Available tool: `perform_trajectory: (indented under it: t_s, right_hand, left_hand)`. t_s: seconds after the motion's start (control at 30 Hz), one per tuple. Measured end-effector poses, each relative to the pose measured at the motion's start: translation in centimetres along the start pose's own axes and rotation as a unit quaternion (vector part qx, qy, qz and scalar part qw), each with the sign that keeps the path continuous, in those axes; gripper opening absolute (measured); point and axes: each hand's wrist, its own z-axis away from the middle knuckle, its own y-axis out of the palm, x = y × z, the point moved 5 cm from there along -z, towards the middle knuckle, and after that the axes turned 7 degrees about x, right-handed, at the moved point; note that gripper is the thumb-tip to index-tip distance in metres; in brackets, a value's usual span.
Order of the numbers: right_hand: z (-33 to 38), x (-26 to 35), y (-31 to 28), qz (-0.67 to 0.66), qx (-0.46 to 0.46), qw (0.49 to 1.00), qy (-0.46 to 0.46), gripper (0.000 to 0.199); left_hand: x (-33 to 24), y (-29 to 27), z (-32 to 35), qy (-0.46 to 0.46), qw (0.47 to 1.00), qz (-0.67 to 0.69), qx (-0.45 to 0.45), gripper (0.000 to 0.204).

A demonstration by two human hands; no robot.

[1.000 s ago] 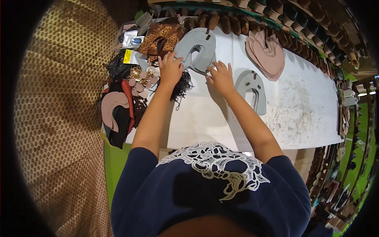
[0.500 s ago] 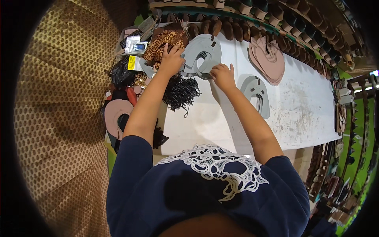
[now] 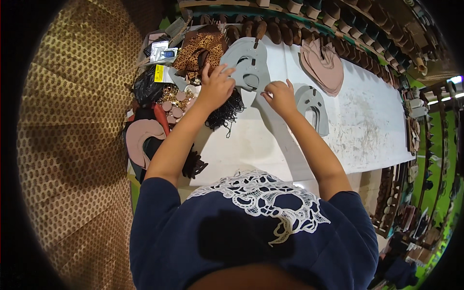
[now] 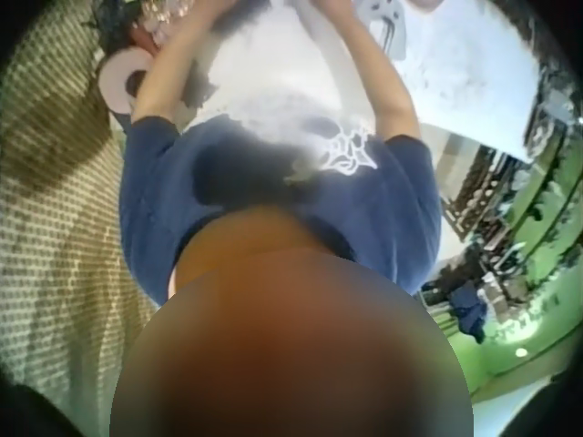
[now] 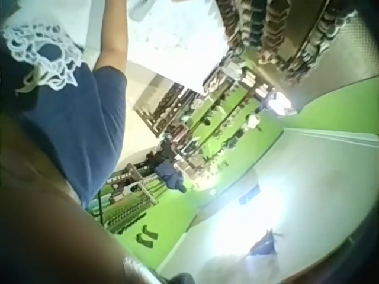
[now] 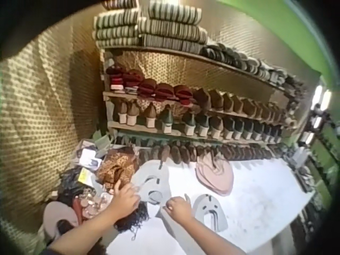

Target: Manually aligning and assembling components of shoe uppers on a manufacturing workbench.

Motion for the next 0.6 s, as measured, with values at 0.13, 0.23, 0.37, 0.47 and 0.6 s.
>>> perform_trajectory:
  t_s: [0.13,0.23,0.37,0.47,0.6]
  right_hand:
    - [5.0,0.8,-0.1,-0.008,0.053,0.997,-0.048,0.014]
    - [9.3,1.7,0.3,-0.059,0.177,0.979,-0.08,0.013]
    - [14.6,2.7,1.2,-0.092,0.247,0.961,-0.085,0.019]
    - [16.6,4.3,0.8,-0.066,0.274,0.95,-0.131,0.021]
    - [15.4,4.4,2.1,-0.097,0.192,0.975,-0.056,0.028]
  left_hand:
    - [-4.3,-1.2,5.2,0.034,0.996,0.07,0.044,0.009]
    - [-7.2,-1.8,9.5,0.041,0.99,0.112,0.072,0.01]
    - [-10.4,-2.7,13.9,0.046,0.974,0.158,0.157,0.012]
    - [-11.6,-2.5,16.0,0.023,0.952,0.198,0.232,0.018]
    - [-12.6,-0.3,15.9,-0.057,0.95,0.209,0.224,0.035]
